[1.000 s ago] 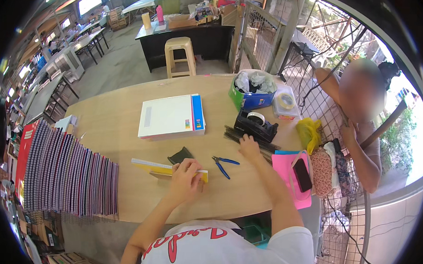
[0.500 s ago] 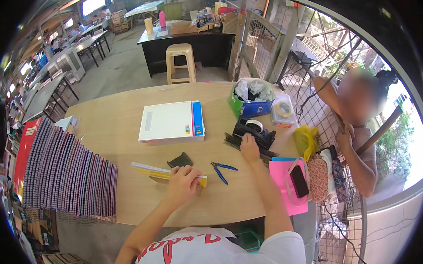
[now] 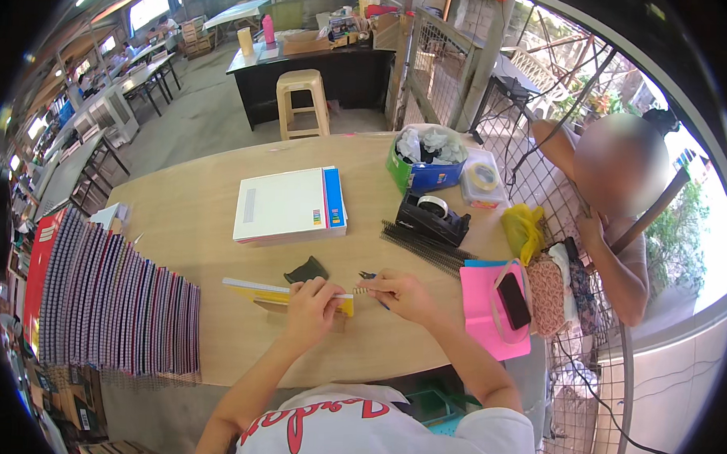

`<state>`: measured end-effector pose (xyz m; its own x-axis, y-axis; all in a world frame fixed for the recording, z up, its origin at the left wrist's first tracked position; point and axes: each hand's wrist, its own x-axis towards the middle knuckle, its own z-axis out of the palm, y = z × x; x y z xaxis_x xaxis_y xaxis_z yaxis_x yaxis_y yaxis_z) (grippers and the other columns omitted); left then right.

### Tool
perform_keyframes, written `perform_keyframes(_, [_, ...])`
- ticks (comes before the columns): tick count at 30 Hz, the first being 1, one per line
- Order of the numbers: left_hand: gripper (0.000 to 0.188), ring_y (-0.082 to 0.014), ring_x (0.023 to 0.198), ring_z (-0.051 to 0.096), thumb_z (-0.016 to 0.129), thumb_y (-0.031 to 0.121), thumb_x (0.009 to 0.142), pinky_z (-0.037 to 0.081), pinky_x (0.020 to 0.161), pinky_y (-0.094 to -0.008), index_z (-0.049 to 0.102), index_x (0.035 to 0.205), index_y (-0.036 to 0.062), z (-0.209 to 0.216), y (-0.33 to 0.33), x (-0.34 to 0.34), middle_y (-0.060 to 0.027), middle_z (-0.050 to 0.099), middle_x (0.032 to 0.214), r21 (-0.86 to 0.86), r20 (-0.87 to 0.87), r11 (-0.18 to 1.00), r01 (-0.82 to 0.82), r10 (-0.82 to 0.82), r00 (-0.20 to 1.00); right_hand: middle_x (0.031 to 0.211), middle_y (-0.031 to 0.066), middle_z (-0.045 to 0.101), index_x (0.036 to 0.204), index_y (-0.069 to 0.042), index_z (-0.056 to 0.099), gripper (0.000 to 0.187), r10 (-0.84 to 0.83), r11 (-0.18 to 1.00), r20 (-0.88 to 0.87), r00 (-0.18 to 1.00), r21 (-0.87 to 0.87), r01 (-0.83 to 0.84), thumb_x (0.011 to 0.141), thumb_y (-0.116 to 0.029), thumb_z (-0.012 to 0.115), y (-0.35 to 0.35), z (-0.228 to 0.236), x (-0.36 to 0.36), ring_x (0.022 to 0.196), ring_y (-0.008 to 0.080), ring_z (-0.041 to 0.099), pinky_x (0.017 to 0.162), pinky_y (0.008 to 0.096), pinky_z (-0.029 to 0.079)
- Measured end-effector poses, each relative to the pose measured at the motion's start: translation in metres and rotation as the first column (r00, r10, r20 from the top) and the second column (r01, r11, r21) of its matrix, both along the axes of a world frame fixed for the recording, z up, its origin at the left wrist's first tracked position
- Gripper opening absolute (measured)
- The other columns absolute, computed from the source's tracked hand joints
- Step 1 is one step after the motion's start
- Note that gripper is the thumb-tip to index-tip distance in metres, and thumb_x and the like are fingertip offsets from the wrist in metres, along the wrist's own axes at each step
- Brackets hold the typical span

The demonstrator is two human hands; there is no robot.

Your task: The person uses a hand tool to adjust the spiral bindings of several notebooks and then stacks them one by one on a pile.

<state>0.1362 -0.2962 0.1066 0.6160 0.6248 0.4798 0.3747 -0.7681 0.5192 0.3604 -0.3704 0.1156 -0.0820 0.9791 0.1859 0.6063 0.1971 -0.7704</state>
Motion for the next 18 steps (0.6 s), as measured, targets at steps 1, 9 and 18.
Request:
perform_keyframes(1, [0.012,-0.0231,0.083,0.058,0.071,0.01,0.081,0.039,0.08,-0.0403,0.064,0.091,0.0144,0.0,0.0,0.001,-0.0013,0.058,0.083,0.014,0.015,1.0,-0.012,0.012,1.0,0.084,0.0065,0.065,0.117,-0.017,0.074,0.03,-0.019,0.999,-0.036,0.999,0.028,0.02,0.089,-0.009,0.07,0.0,-0.003,-0.001,0.069,0.0195,0.06,0.063,0.0332,0.047])
perform_keyframes(9, [0.013,-0.0222,0.082,0.059,0.072,0.009,0.08,0.039,0.078,-0.0399,0.065,0.089,0.0147,-0.002,-0.003,-0.003,0.0001,0.058,0.081,0.065,0.007,0.998,-0.027,0.027,1.0,0.086,0.0058,0.067,0.107,-0.011,0.076,0.022,0.076,0.997,-0.178,0.981,0.041,-0.07,0.086,-0.003,0.071,0.006,-0.011,-0.004,0.074,0.0178,0.063,0.063,0.0303,0.048])
perform_keyframes(18, [0.015,-0.023,0.08,0.06,0.074,0.009,0.076,0.038,0.077,-0.0397,0.066,0.088,0.0138,0.0,-0.009,-0.004,-0.0018,0.06,0.082,0.077,0.059,0.997,-0.026,0.022,0.998,0.084,0.0066,0.068,0.103,-0.006,0.072,0.018,0.033,0.996,-0.256,0.966,-0.073,-0.053,0.085,-0.001,0.071,0.0,-0.023,-0.016,0.074,0.0155,0.062,0.065,0.03,0.048])
